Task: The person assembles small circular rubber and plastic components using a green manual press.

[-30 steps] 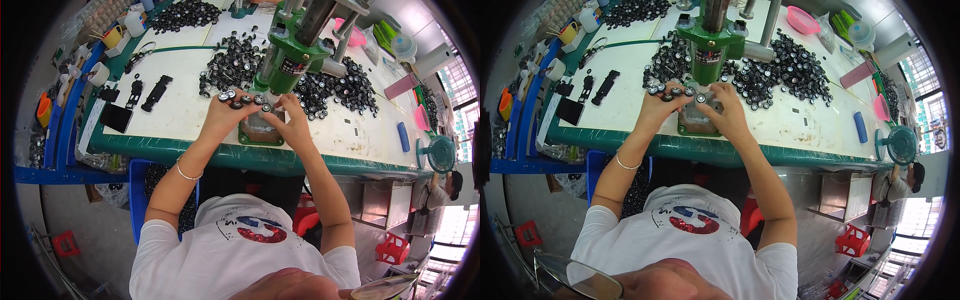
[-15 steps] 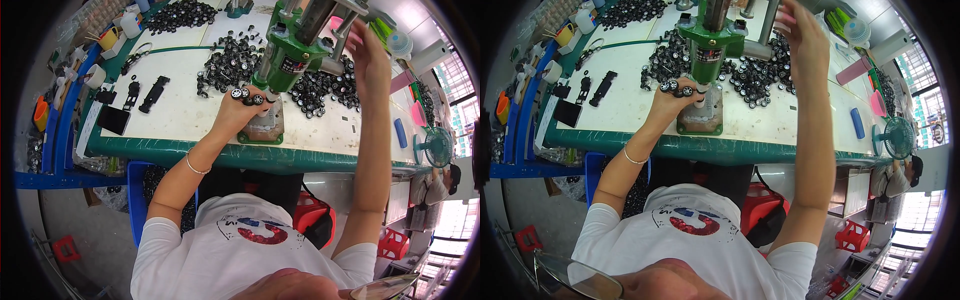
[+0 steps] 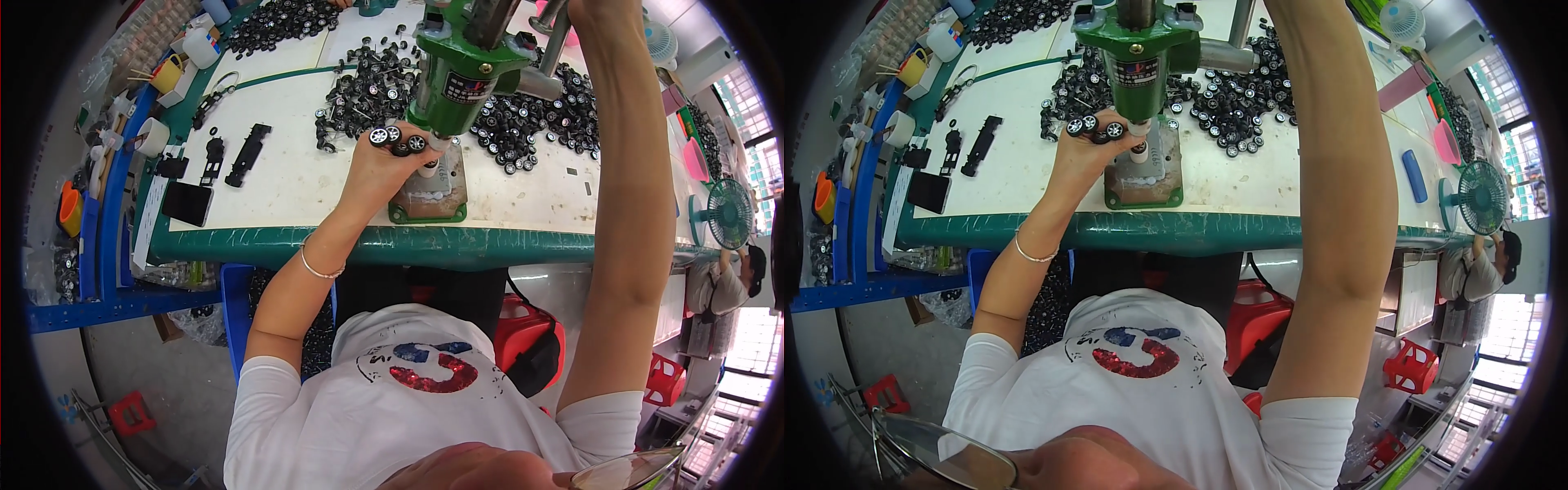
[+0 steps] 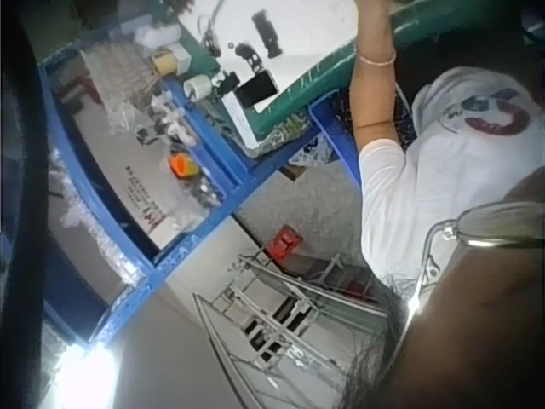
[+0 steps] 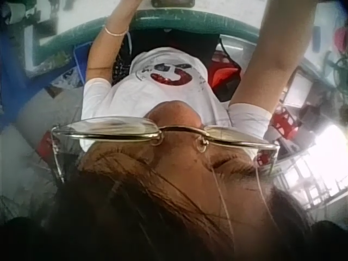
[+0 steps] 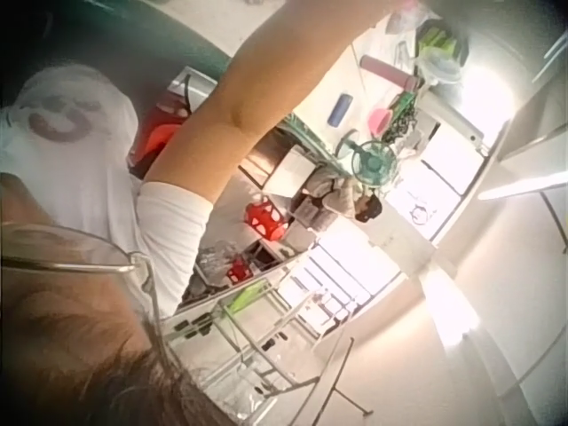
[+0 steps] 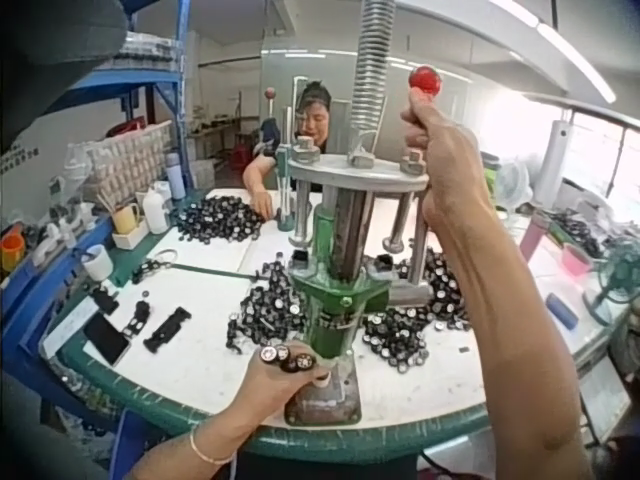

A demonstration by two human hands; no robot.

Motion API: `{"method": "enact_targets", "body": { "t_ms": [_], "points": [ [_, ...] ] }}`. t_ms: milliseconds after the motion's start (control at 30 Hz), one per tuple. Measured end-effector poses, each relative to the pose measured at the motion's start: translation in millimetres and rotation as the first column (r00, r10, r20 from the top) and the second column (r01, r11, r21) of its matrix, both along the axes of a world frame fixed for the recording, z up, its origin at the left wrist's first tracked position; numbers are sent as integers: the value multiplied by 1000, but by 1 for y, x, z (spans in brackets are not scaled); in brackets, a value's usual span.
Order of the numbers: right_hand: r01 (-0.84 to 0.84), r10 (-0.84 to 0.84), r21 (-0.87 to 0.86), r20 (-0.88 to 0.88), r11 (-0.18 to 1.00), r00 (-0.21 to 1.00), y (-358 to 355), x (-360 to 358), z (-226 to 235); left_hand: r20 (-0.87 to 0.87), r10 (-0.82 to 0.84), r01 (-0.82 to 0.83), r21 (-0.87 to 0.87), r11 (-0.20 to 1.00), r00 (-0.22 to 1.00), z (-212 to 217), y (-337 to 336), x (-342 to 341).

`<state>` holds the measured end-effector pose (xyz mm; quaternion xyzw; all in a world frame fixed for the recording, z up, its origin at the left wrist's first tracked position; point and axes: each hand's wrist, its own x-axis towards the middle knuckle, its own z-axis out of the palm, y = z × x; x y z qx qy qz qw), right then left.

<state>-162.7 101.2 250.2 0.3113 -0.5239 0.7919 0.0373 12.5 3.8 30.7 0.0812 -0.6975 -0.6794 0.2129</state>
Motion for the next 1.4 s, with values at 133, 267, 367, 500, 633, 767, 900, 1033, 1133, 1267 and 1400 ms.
{"method": "enact_targets", "body": {
  "t_ms": [133,267,367,500,633,767,900,1033,1133,1267,1400],
  "points": [
    [43,-53,-68,-147,997,988,14,39,-1,22,11,-10,-41,999,1000,4,2,2],
    [51,-89,-147,-269,988,959,22,48,-6,9,8,-8,-72,997,1000,2,2,2],
    [73,-137,-171,-398,982,907,28,52,-13,-9,18,-19,-77,997,1000,0,2,3],
    [76,-159,-202,-431,976,888,33,53,-14,29,17,-16,-49,999,999,1,5,1],
    [36,-118,-175,-481,984,869,32,51,-16,-21,12,-13,-63,998,1000,-6,1,0],
    [-475,406,-73,-417,877,813,59,51,-15,-42,33,-37,-93,995,999,-11,0,-2],
    [-25,-100,-279,-426,960,899,50,76,-32,-29,50,-54,-132,990,998,-9,1,1],
    [-17,-135,-331,-430,943,893,50,81,-34,-18,24,-23,59,998,1000,-10,3,3],
    [-180,-39,-363,-522,914,852,54,73,-41,-33,46,-42,125,991,998,-13,8,2],
    [-232,73,-295,-464,927,883,54,67,-32,26,47,-51,200,979,999,-20,10,1],
    [-105,47,-239,-237,965,970,34,54,-10,42,69,-79,343,936,997,-18,13,0]
  ]
}}
